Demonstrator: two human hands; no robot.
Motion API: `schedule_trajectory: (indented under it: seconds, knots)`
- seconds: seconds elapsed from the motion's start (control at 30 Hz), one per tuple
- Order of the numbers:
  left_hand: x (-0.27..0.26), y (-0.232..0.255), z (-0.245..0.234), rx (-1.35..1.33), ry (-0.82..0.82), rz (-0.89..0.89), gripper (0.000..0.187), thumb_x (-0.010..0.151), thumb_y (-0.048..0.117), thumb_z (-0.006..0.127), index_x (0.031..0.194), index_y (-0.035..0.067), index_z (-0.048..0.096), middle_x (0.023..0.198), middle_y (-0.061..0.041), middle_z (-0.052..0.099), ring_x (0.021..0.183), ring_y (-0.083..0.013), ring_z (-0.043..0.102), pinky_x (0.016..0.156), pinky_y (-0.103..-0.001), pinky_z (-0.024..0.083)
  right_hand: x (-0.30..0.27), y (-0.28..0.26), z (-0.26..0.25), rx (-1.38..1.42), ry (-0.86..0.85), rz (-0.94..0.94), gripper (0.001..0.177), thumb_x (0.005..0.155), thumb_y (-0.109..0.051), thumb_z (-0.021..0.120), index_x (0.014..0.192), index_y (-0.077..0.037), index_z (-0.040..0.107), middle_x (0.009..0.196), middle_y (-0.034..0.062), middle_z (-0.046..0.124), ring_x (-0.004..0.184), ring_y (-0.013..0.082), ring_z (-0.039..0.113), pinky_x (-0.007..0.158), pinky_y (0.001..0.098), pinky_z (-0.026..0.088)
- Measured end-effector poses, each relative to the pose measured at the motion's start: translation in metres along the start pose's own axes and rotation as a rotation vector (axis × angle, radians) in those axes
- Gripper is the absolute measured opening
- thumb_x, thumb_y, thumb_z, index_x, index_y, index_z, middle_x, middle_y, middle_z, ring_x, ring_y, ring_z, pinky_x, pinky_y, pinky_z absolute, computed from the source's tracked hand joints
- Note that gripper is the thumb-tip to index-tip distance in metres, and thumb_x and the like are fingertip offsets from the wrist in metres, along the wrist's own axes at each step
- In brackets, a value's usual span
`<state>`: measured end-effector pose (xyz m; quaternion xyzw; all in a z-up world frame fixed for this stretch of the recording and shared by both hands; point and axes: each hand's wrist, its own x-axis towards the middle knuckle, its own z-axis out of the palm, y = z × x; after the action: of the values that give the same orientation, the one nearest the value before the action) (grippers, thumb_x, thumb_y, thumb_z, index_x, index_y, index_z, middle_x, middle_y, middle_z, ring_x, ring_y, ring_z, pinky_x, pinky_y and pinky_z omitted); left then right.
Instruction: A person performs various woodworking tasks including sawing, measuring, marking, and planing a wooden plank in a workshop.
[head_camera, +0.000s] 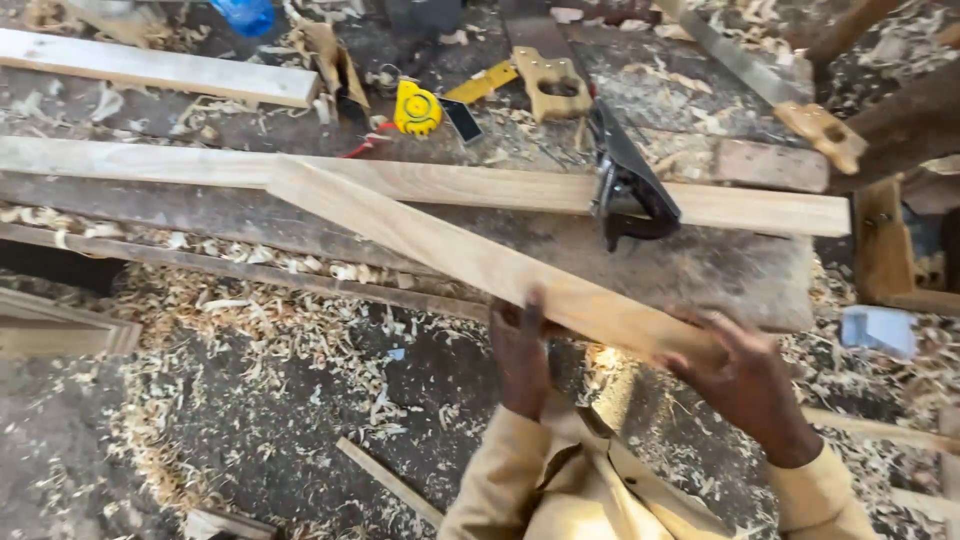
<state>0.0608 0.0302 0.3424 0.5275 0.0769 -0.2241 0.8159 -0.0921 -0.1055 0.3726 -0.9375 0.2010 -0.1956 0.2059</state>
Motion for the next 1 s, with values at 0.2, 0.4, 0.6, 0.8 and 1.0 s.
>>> schedule_trajectory:
  seconds: [0.2, 0.4, 0.6, 0.8, 1.0]
  knots:
    - [0.162, 0.101, -0.046, 0.324, 0.317, 0.232, 0.040, 0.078, 0.035, 0.059, 0.103, 0.004, 0.054, 0.096, -0.009, 0.062, 0.079, -0.0191, 0.060, 0.066, -0.031, 0.053, 0.059, 0.015, 0.007, 0.212, 0.036, 0.134, 0.033, 0.079, -0.025, 0.059, 0.102, -0.001, 0.063, 0.087, 0.0106, 0.065, 0.069, 0.0171, 0.063, 0.058, 0.0260, 0.050]
    - [0.355, 0.185, -0.126, 0.764, 0.444, 0.353, 0.040, 0.086, 0.053, 0.042, 0.076, 0.022, 0.064, 0.072, 0.004, 0.065, 0.067, -0.0114, 0.057, 0.060, -0.030, 0.045, 0.087, 0.034, 0.006, 0.071, 0.046, 0.415, 0.035, 0.082, -0.035, 0.053, 0.095, -0.005, 0.066, 0.083, 0.0107, 0.068, 0.072, 0.0199, 0.067, 0.062, 0.0280, 0.052]
    - [0.444, 0.175, -0.162, 0.864, 0.582, 1.007, 0.062, 0.099, 0.046, 0.052, 0.114, -0.006, 0.022, 0.116, -0.022, 0.021, 0.109, -0.0312, 0.028, 0.093, -0.037, 0.027, 0.122, 0.044, 0.056, -0.195, -0.010, 0.330, 0.059, 0.071, -0.040, 0.065, 0.116, -0.007, 0.047, 0.113, 0.0152, 0.049, 0.104, 0.0296, 0.047, 0.084, 0.0429, 0.047]
    - [0.305, 0.045, -0.041, 1.933, -0.241, 1.391, 0.040, 0.078, 0.041, 0.058, 0.109, 0.016, 0.056, 0.103, 0.000, 0.053, 0.090, -0.0151, 0.053, 0.079, -0.028, 0.043, 0.143, 0.052, 0.102, -0.066, -0.089, -0.042, 0.061, 0.076, -0.014, 0.067, 0.130, -0.009, 0.039, 0.103, 0.0163, 0.059, 0.092, 0.0304, 0.059, 0.079, 0.0393, 0.051]
    - [0.280, 0.014, -0.026, 1.555, -0.732, 1.138, 0.074, 0.059, 0.062, 0.064, 0.115, 0.014, 0.058, 0.099, -0.003, 0.055, 0.094, -0.0237, 0.050, 0.085, -0.042, 0.040, 0.167, 0.062, 0.106, -0.002, -0.151, 0.001, 0.051, 0.079, -0.018, 0.050, 0.130, -0.012, 0.045, 0.070, 0.0109, 0.062, 0.063, 0.0285, 0.062, 0.058, 0.0391, 0.052]
